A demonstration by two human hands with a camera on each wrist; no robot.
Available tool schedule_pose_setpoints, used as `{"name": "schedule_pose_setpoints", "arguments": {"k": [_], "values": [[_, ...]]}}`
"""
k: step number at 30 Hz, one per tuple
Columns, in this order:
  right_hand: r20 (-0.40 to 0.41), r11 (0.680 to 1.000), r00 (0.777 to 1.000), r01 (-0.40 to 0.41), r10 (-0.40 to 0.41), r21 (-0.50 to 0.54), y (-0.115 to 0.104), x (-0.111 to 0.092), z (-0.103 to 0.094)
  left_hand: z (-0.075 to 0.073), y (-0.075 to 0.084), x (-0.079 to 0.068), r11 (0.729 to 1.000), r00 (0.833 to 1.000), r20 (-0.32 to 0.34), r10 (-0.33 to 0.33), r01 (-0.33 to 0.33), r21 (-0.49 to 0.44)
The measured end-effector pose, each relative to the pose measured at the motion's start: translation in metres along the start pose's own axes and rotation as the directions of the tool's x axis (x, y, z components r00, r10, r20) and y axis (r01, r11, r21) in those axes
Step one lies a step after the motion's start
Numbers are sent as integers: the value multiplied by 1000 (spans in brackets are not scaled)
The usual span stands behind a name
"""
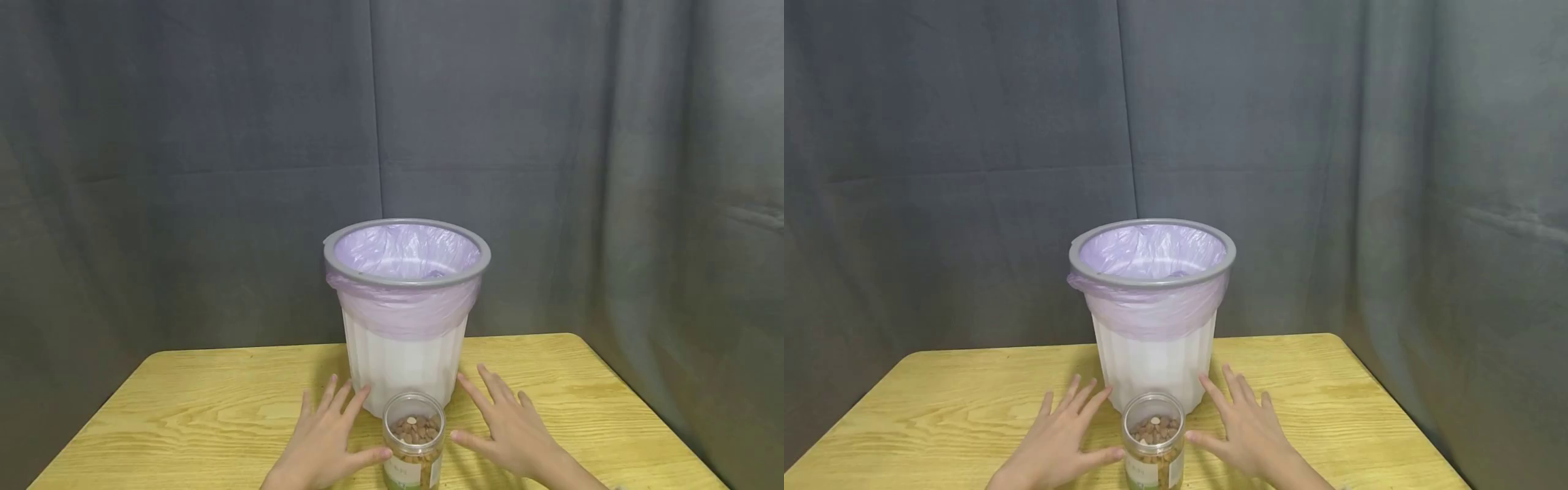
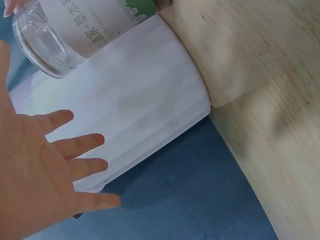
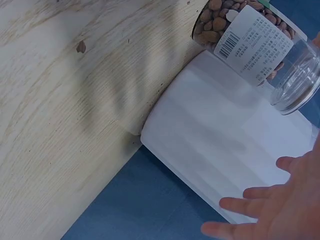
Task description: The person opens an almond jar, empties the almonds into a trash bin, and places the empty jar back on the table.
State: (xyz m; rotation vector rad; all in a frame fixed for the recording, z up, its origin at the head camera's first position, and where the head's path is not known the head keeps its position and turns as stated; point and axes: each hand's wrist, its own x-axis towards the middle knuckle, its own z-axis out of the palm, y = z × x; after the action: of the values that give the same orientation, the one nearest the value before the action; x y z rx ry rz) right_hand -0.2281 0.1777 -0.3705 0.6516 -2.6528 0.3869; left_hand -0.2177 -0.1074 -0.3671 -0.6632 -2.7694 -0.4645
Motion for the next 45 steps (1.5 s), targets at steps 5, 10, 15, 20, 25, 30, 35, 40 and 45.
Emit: {"name": "schedule_pose_setpoints", "arguments": {"k": [5,10,15,20,25,30,35,40,45], "values": [[-48,997,996,70,-71,-9,1,1,2,3,-2,0,997,999,19,35,-34,-69],[-86,988,985,151,-148,34,1,4,5,7,-4,0,991,996,37,86,-82,-106],[-100,981,978,187,-182,53,-1,8,8,9,-4,0,985,993,71,90,-78,-153],[-59,978,983,180,-175,101,-7,11,8,13,-5,-1,975,993,101,63,-40,-219],[-18,974,986,168,-167,152,-10,12,9,17,-6,-2,957,991,130,28,11,-289],[9,971,986,162,-166,176,-12,12,11,19,-5,-5,892,982,189,-8,93,-443],[42,964,986,150,-163,221,-13,12,11,24,-3,-5,835,979,201,-18,125,-536],[41,962,984,157,-170,223,-15,13,13,27,-2,-4,813,982,187,-10,117,-570],[49,958,983,158,-175,238,-17,14,15,29,-1,-3,781,977,215,-6,139,-609]]}}
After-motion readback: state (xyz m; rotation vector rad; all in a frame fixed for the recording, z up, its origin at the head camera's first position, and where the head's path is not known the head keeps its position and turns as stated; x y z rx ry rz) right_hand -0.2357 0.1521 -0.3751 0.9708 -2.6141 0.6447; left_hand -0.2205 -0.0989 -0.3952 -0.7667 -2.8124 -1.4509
